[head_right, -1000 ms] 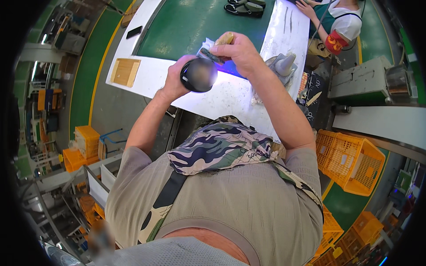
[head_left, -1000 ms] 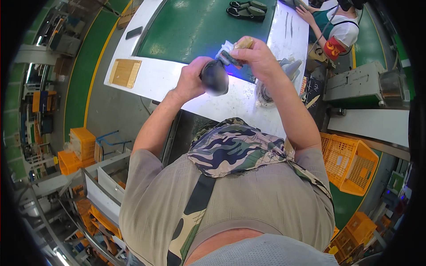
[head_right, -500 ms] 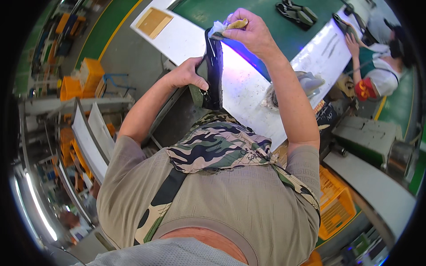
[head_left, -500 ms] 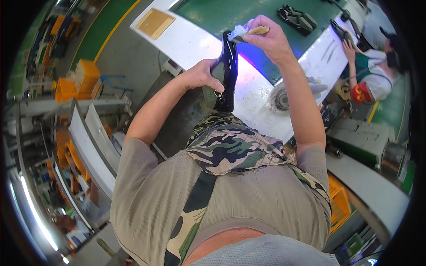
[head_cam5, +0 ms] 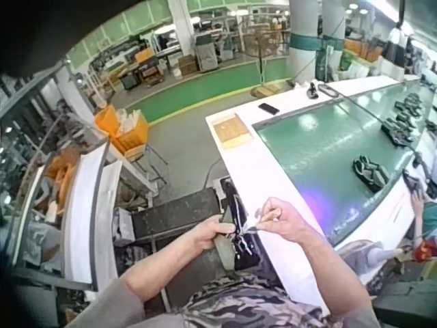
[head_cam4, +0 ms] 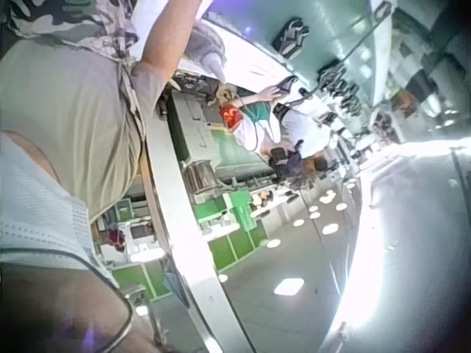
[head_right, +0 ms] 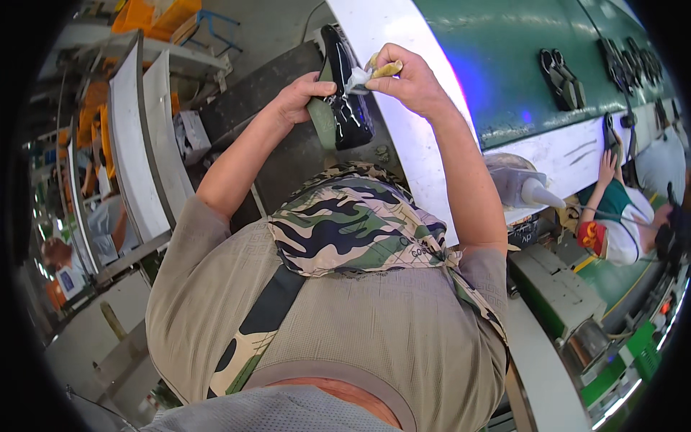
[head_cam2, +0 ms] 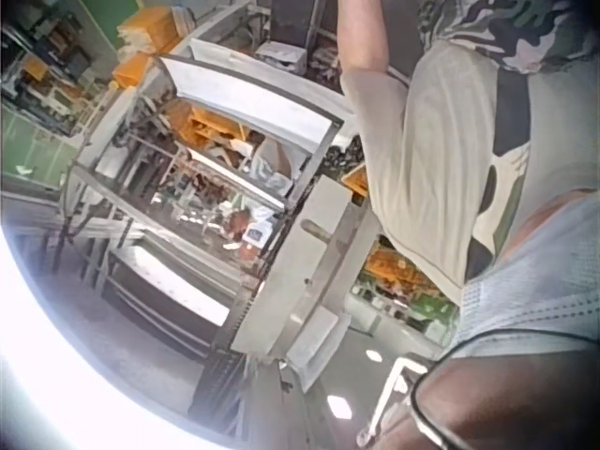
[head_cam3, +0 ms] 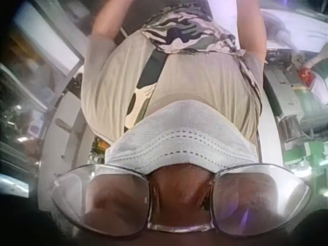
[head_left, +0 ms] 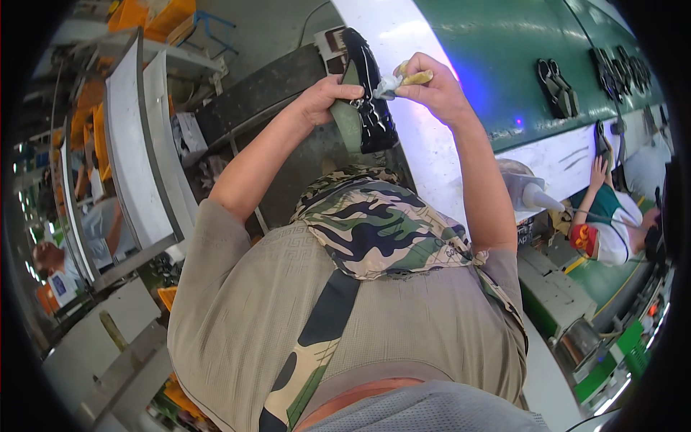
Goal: The person wipes the surface of black high-heeled shoes with a small cloth. They pick up shoes from a green conveyor belt, wipe the exterior, and place them into a yellow plastic crate. The process is repeated for multiple shoes.
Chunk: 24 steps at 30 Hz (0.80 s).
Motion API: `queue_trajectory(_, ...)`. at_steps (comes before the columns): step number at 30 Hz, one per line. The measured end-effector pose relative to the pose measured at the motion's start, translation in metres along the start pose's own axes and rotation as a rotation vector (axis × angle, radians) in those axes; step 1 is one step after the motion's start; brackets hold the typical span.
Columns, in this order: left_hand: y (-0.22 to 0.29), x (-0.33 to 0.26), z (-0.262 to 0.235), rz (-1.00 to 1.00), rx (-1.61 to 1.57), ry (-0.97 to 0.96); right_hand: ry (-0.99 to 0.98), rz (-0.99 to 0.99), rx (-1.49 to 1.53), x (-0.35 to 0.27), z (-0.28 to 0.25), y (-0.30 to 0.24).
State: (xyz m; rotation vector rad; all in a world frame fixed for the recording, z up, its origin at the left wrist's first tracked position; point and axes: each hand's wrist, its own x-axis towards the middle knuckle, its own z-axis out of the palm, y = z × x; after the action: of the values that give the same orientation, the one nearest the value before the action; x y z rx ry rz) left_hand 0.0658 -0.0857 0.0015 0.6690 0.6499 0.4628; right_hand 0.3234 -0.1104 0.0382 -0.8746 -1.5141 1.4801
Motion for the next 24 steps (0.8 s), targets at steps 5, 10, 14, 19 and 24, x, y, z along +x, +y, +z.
queue_trajectory(5,-0.011,-0.051,-0.045,0.092,-0.286,0.089,-0.160,0.050,-0.008,0.025,0.044,0.002)
queue_trajectory(10,-0.038,-0.100,-0.086,0.239,-0.486,0.185,-0.232,0.111,0.074,0.048,0.086,0.002)
queue_trajectory(14,-0.057,-0.134,-0.110,0.410,-0.666,0.197,-0.093,0.157,0.200,0.060,0.123,0.017)
queue_trajectory(19,-0.072,-0.165,-0.130,0.569,-0.741,0.258,0.016,0.261,0.316,0.077,0.170,0.038)
queue_trajectory(24,-0.081,-0.190,-0.140,0.705,-0.605,0.447,0.061,0.360,0.351,0.089,0.205,0.041)
